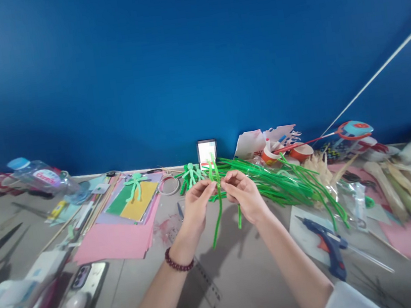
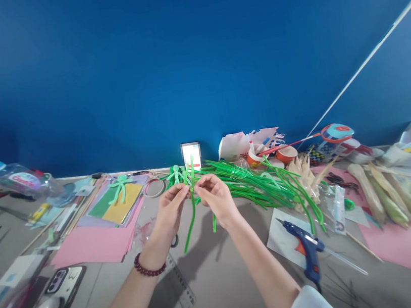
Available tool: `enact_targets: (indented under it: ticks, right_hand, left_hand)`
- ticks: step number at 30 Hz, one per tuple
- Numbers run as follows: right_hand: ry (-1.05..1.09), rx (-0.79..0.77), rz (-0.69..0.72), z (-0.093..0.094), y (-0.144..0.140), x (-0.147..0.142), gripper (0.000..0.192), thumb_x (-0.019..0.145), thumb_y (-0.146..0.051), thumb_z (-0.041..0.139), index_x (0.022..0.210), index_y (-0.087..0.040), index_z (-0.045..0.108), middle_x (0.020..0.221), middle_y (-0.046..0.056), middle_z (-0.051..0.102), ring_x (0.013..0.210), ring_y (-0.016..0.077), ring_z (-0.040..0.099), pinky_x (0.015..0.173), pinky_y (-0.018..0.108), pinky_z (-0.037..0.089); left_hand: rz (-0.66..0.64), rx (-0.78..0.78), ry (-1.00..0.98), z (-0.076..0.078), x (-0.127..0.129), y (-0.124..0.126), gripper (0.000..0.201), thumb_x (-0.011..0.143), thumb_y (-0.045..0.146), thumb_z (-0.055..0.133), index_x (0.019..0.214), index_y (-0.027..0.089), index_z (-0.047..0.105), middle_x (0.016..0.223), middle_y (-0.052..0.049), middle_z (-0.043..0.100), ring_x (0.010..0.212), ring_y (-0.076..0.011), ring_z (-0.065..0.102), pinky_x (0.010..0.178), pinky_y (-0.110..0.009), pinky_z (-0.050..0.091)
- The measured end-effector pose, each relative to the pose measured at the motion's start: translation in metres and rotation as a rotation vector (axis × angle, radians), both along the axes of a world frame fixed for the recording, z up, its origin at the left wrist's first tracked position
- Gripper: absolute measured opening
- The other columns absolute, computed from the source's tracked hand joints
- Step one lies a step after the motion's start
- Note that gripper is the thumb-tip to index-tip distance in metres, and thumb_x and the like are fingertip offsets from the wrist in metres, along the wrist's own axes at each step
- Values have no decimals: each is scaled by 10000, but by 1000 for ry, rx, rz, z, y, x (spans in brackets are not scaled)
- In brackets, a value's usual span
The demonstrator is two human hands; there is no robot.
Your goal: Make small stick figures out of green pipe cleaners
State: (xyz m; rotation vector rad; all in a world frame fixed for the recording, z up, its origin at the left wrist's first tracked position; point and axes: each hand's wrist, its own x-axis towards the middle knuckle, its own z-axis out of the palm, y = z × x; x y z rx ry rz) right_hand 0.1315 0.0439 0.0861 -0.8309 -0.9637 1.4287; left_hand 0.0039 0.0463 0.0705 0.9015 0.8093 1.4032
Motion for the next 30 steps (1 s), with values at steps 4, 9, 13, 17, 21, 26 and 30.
enact_targets:
  ticks: [4,9,13,17,21,26,30]
  right_hand:
    - [-39,6,-5,2,-1,1,254,673,-308,716,779,-199,513,710,-40,534,440,26,310,385,182,214]
    - [-184,118,-70,1,-1,2,183,724,-289,662,808,-204,524,758,-19,564,553,71,453,468,191,351]
    - [-335,257,-136,1,-3,2,124,744,-251,620,811,-204,527,772,-2,587,669,114,537,601,232,439]
    - [-459,326,-228,3,-7,-1,70,756,-214,583,809,-202,539,784,8,581,704,129,561,617,241,458]
    - [-626,405,-347,3,-11,-3,63,770,-182,550,829,-204,551,803,13,591,670,125,557,576,236,450]
    - [-771,552,-451,-2,-11,-4,96,775,-150,534,839,-211,569,827,23,619,724,142,583,633,257,466]
    - [-743,515,-417,-2,-10,-4,104,777,-163,537,858,-216,576,844,30,628,730,148,594,663,271,474]
  left_hand:
    - [5,-8,-6,2,0,-1,159,666,293,734,706,161,654,654,13,582,630,-90,513,645,-217,435]
    - [6,44,8,1,1,0,148,699,296,710,741,167,653,691,15,591,642,-83,518,646,-212,429]
    - [23,82,44,4,0,-1,154,698,298,711,726,163,642,666,18,579,625,-81,518,625,-208,428]
    - [16,100,67,7,0,-2,146,683,273,723,747,168,645,675,16,591,632,-83,533,628,-202,437]
    - [13,76,72,5,-1,-1,185,639,251,755,769,174,649,754,-4,639,688,-107,585,663,-219,481]
    - [1,100,148,-1,-3,3,173,661,277,738,776,165,676,780,-32,680,713,-135,614,670,-241,504]
    - [46,125,205,-8,-4,6,137,687,277,716,758,164,684,757,-29,681,704,-133,609,676,-240,491]
